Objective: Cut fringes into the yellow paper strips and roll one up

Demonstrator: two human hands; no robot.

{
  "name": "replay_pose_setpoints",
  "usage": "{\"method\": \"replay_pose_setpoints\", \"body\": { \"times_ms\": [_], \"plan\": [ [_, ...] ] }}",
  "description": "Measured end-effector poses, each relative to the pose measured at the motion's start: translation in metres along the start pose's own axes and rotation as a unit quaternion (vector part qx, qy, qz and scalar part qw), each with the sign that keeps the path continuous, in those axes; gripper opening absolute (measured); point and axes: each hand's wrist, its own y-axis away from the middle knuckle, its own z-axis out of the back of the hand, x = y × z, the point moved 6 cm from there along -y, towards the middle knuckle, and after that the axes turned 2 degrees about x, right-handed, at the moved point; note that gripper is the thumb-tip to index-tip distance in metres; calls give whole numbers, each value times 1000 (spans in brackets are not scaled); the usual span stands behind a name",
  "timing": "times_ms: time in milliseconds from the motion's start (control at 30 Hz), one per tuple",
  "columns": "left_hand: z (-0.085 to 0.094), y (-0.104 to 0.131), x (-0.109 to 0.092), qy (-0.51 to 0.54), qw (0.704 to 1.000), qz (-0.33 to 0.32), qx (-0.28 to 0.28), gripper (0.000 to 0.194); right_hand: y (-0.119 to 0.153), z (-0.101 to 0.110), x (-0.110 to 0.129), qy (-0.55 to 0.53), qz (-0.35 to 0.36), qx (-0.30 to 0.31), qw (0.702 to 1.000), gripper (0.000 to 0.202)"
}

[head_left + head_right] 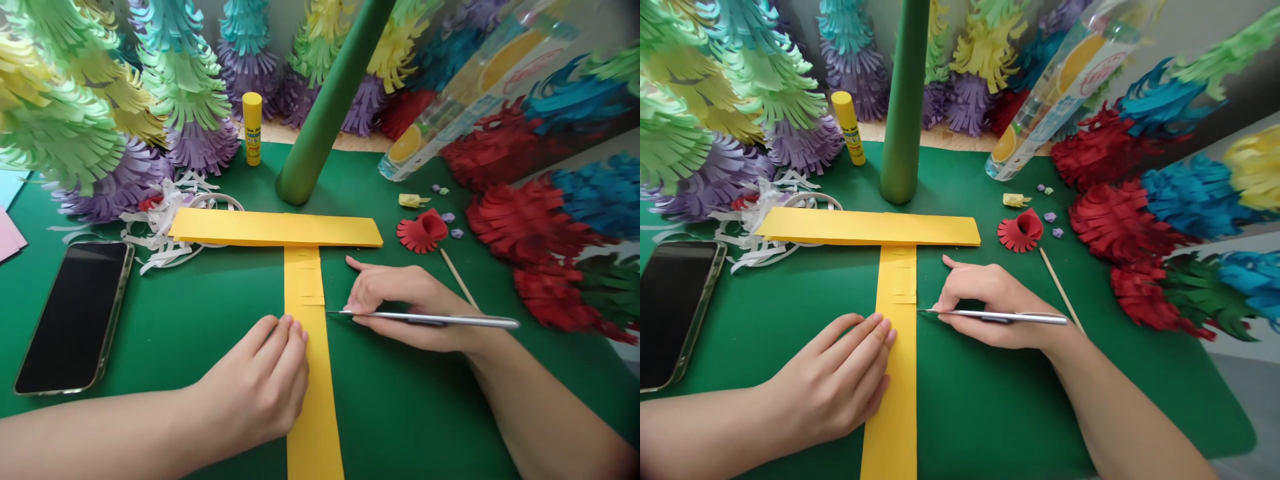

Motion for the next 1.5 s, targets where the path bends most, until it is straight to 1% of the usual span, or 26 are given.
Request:
{"method": "replay_pose_setpoints", "body": {
  "times_ms": [167,367,500,733,933,1033,1167,1267,1333,1400,1500],
  "plan": [
    [0,-2,1,3,1000,-4,5,31,3,1,-3,-12,-6,-15,1000,8],
    [-1,-3,4,6,999,-14,35,34,0,-1,-5,-41,7,-75,996,10],
    [-1,-3,4,7,999,-17,34,33,-2,-5,-5,-37,11,-74,996,8],
    [-1,-4,5,17,999,-16,22,30,-1,-5,-6,-36,13,-77,996,7],
    [-2,-4,5,10,999,-14,32,32,-3,-8,-8,-22,6,-87,996,3],
    [-2,-4,5,7,999,-16,29,32,-5,-10,-5,-21,16,-93,995,5],
    [-2,-3,5,12,999,-9,30,33,-5,-9,-9,-65,14,-133,989,9],
    [-3,-3,5,16,999,-3,29,32,-3,-5,-16,-128,-6,-176,976,10],
    [-2,-3,5,13,1000,0,27,32,-1,-4,-18,-152,-15,-193,969,11],
    [-2,-3,5,11,1000,1,24,32,-1,-5,-18,-155,-16,-194,969,11],
    [-2,-4,5,11,1000,6,19,31,-2,-7,-13,-148,-3,-179,973,10]
  ]
}}
